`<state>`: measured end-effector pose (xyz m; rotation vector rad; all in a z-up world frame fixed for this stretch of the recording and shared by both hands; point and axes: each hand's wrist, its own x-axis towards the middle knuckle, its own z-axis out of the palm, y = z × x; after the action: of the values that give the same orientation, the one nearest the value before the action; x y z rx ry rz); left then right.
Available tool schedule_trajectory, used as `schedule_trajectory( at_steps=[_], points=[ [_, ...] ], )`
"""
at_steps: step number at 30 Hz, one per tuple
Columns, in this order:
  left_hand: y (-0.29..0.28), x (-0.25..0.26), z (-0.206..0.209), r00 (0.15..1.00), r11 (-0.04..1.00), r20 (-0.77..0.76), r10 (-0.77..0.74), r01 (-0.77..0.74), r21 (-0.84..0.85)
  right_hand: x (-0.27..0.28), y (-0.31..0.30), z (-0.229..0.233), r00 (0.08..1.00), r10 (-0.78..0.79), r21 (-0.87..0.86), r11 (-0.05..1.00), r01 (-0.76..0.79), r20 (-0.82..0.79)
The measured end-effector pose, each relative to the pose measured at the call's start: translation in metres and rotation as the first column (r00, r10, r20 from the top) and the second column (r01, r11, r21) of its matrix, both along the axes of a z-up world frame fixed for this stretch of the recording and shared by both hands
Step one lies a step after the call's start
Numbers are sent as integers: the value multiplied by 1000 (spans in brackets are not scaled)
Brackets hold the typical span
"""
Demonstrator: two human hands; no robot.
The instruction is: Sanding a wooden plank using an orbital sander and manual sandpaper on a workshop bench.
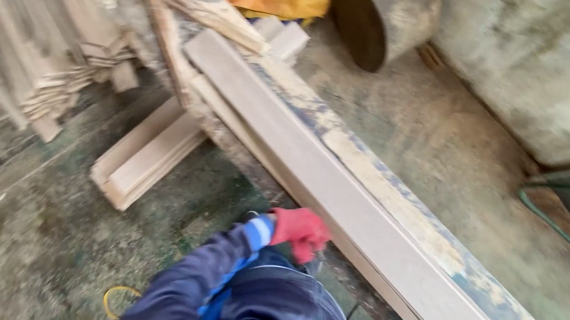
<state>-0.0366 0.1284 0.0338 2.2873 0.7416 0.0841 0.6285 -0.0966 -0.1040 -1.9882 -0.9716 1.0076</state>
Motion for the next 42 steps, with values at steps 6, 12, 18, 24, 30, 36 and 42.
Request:
schedule_trajectory(
  at_steps=[6,12,18,24,30,36,42],
  points=[
    [15,3,120,527,49,-175,832,-384,-922,-86,39,97,920,-50,-404,888,219,388],
    [80,8,46,726,738,-201,658,-566,367,-97,58,68,918,-157,-381,874,301,365],
    [79,20,13,661,782,-482,575,-272,560,-187,73,139,784,-63,-400,833,383,617],
    [80,15,-8,583,769,-574,575,-146,622,-287,120,127,727,49,-231,961,153,685],
    [68,54,-16,585,769,-575,572,-137,625,-259,102,134,683,136,-315,938,143,717],
    [59,68,-3,607,767,-549,575,-168,619,-248,90,127,684,122,-262,960,104,720],
    [50,61,-8,634,777,-533,560,-178,604,-250,80,121,689,121,-255,962,95,715]
  ],
)
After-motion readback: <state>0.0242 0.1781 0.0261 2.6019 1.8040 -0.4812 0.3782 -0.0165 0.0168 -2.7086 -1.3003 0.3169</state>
